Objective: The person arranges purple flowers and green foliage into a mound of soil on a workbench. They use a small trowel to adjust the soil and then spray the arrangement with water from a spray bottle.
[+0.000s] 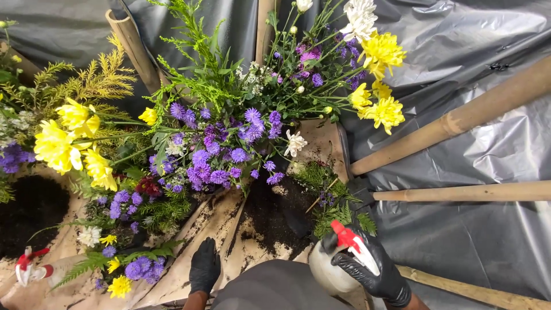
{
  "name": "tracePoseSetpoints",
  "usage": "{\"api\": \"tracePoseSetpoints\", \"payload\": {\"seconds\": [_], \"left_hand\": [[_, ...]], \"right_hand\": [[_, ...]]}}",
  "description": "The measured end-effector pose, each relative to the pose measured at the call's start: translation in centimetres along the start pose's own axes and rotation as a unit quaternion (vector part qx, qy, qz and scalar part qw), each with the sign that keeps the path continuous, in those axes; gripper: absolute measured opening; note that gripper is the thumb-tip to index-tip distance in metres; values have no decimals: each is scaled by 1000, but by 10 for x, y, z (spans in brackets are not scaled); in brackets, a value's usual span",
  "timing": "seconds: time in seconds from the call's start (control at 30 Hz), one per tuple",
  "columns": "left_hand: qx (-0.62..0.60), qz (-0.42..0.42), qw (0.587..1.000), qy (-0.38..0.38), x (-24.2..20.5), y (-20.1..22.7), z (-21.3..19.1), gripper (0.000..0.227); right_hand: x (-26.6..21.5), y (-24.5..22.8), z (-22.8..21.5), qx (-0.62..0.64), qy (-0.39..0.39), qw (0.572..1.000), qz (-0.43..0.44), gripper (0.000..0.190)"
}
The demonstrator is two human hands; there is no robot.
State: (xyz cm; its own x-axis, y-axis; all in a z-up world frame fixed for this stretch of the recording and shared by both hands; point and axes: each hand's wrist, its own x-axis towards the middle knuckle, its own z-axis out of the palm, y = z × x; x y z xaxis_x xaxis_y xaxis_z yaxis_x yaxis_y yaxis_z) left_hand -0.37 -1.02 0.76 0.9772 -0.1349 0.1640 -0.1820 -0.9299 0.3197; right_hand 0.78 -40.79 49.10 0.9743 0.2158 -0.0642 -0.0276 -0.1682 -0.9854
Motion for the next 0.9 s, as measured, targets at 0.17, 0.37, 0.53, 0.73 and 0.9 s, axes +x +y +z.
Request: {"api": "tracePoseSetpoints", "payload": {"seconds": [0.17,0.37,0.53,0.73,0.9], "left_hand": [[-3,-4,1000,-7,-1,1,0,60],[-11,-32,998,-46,1,9,-11,58],[-8,-24,999,-37,0,10,-10,57],[-1,-27,999,-47,-1,12,-13,60],[-5,-28,998,-47,-4,13,-11,60]], "right_hand": [[10,-19,14,-86,17,991,-96,39],[-6,27,18,10,27,998,-60,30],[-14,49,23,-67,24,994,-82,27],[-16,36,32,-166,58,978,-112,26],[-22,50,34,-173,122,976,-52,20]]}}
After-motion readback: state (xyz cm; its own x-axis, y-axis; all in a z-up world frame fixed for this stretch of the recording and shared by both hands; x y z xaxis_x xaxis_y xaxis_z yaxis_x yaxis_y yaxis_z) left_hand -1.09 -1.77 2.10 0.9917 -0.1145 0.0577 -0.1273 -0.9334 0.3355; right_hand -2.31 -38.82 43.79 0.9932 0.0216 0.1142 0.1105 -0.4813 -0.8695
